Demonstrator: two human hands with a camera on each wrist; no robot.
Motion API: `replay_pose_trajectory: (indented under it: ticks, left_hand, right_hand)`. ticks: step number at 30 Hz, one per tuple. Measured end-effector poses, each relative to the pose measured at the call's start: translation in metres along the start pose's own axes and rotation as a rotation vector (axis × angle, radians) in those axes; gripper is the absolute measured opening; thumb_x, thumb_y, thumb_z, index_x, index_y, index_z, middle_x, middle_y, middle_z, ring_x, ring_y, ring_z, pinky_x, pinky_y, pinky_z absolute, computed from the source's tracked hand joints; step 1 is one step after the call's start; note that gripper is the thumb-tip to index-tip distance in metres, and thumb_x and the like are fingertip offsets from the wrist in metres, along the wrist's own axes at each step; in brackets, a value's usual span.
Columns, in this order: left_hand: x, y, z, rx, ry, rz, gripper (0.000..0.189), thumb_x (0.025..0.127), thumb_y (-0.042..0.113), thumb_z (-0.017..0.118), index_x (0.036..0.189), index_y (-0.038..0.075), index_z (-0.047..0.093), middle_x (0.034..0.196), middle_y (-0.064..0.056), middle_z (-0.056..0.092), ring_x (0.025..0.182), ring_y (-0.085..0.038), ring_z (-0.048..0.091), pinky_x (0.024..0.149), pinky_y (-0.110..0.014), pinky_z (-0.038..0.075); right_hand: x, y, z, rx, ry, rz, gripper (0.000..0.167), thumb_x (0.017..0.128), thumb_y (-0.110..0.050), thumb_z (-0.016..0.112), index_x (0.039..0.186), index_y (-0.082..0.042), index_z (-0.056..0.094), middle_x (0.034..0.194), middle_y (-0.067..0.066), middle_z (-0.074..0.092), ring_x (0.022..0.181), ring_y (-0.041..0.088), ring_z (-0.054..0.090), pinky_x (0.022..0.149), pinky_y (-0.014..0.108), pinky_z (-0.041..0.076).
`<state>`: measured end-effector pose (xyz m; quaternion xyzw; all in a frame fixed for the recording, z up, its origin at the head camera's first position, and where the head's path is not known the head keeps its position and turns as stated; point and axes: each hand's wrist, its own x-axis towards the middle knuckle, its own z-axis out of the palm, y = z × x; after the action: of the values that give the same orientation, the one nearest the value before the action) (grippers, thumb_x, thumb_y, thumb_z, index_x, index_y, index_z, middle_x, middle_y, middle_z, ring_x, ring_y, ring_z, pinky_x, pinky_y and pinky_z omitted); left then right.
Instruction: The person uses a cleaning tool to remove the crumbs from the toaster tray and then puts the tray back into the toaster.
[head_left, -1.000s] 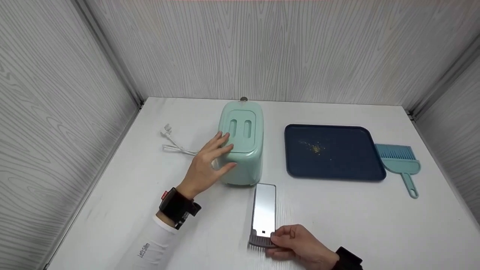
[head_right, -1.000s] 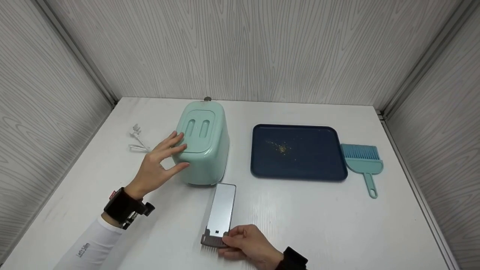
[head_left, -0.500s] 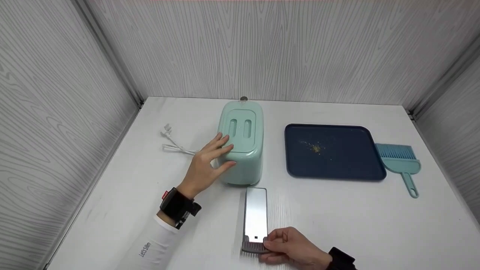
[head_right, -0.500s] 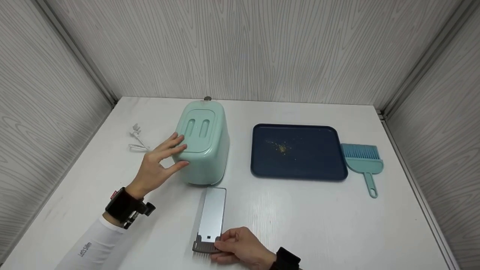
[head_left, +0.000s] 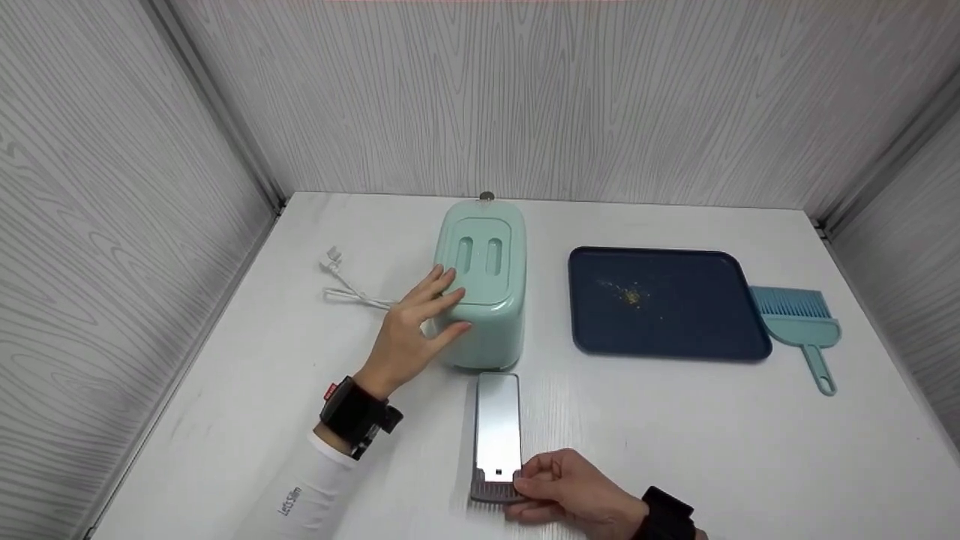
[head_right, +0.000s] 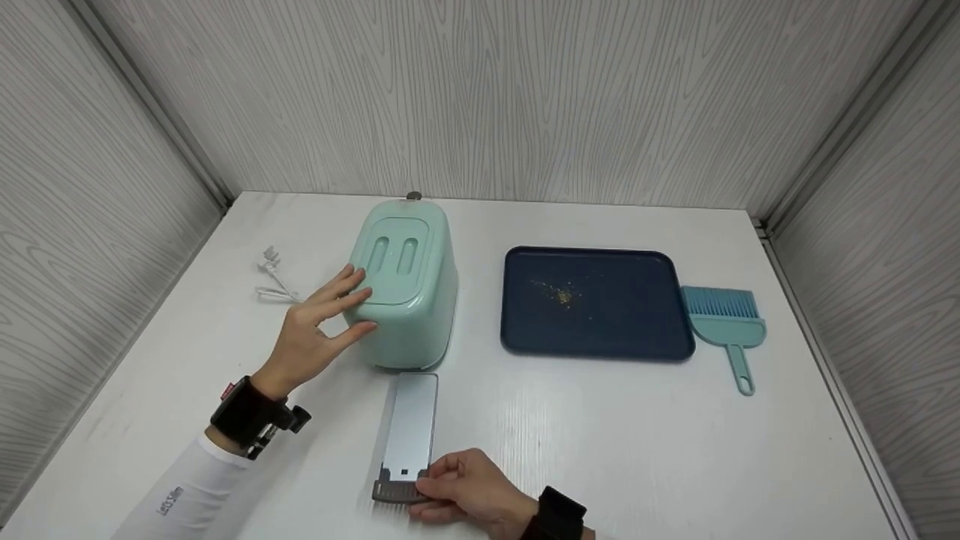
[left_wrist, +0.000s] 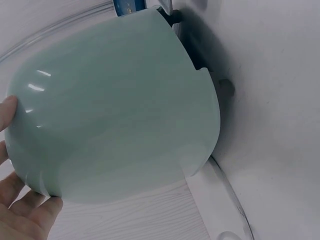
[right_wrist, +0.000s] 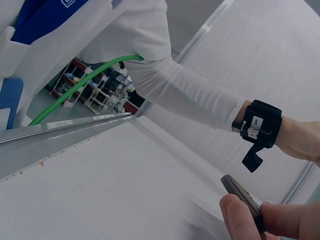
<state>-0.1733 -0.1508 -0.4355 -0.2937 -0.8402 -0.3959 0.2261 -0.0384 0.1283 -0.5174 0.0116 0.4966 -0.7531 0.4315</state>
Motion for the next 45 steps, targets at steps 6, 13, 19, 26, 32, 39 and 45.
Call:
replay_pose_trajectory:
  ticks: [6, 13, 19, 26, 32, 39, 45]
  left_hand:
    - [-0.002, 0.0, 0.001, -0.001, 0.011, -0.013, 0.049, 0.088, 0.023, 0.084, 0.129, 0.0, 0.069, 0.149, -0.018, 0.055, 0.147, -0.035, 0.043, 0.118, -0.045, 0.042]
    - [-0.004, 0.0, 0.002, -0.005, 0.012, -0.021, 0.05, 0.089, 0.025, 0.083, 0.13, 0.0, 0.069, 0.15, -0.017, 0.054, 0.147, -0.034, 0.042, 0.118, -0.045, 0.042]
    - [-0.004, -0.001, 0.003, 0.0, 0.02, -0.016, 0.049, 0.089, 0.024, 0.084, 0.129, 0.0, 0.07, 0.149, -0.017, 0.055, 0.147, -0.034, 0.043, 0.118, -0.046, 0.043]
    - [-0.003, -0.001, 0.003, 0.002, 0.02, -0.013, 0.049, 0.088, 0.024, 0.084, 0.129, 0.001, 0.07, 0.149, -0.017, 0.055, 0.147, -0.033, 0.044, 0.118, -0.045, 0.043]
    - [-0.003, -0.001, 0.003, 0.004, 0.023, -0.02, 0.049, 0.088, 0.024, 0.084, 0.129, 0.001, 0.071, 0.149, -0.017, 0.056, 0.146, -0.033, 0.044, 0.118, -0.045, 0.043]
    - [-0.003, 0.0, 0.003, -0.002, 0.02, -0.021, 0.048, 0.089, 0.023, 0.083, 0.129, 0.001, 0.07, 0.149, -0.017, 0.055, 0.147, -0.036, 0.043, 0.119, -0.048, 0.042]
    - [-0.003, -0.001, 0.003, 0.014, 0.024, -0.004, 0.048, 0.088, 0.024, 0.084, 0.129, 0.001, 0.07, 0.149, -0.017, 0.056, 0.146, -0.034, 0.044, 0.118, -0.045, 0.043]
  right_hand:
    - [0.005, 0.0, 0.006, -0.019, 0.019, 0.002, 0.019, 0.095, -0.005, 0.072, 0.109, 0.006, 0.065, 0.099, 0.02, 0.076, 0.09, 0.023, 0.078, 0.081, 0.028, 0.064]
    - [0.012, 0.0, 0.01, -0.058, 0.015, -0.013, 0.016, 0.096, -0.006, 0.072, 0.107, 0.004, 0.066, 0.097, 0.019, 0.077, 0.089, 0.021, 0.078, 0.08, 0.026, 0.064]
    - [0.016, -0.001, 0.013, -0.046, 0.01, -0.002, 0.017, 0.096, -0.006, 0.073, 0.107, 0.004, 0.066, 0.096, 0.019, 0.077, 0.09, 0.021, 0.078, 0.081, 0.027, 0.064]
    - [0.02, -0.003, 0.016, -0.072, 0.041, -0.005, 0.015, 0.097, -0.005, 0.071, 0.106, 0.006, 0.065, 0.099, 0.021, 0.077, 0.088, 0.021, 0.078, 0.08, 0.026, 0.064]
    - [0.024, -0.005, 0.018, -0.069, 0.048, -0.003, 0.013, 0.097, -0.003, 0.07, 0.106, 0.006, 0.064, 0.099, 0.022, 0.076, 0.089, 0.022, 0.078, 0.081, 0.027, 0.064]
    - [0.028, -0.007, 0.018, -0.076, 0.057, -0.002, 0.01, 0.099, -0.001, 0.067, 0.107, 0.004, 0.064, 0.101, 0.022, 0.076, 0.091, 0.023, 0.078, 0.083, 0.028, 0.064]
    - [0.03, -0.007, 0.02, -0.045, 0.075, -0.005, 0.007, 0.098, 0.004, 0.065, 0.104, 0.004, 0.063, 0.099, 0.023, 0.076, 0.091, 0.024, 0.078, 0.082, 0.027, 0.064]
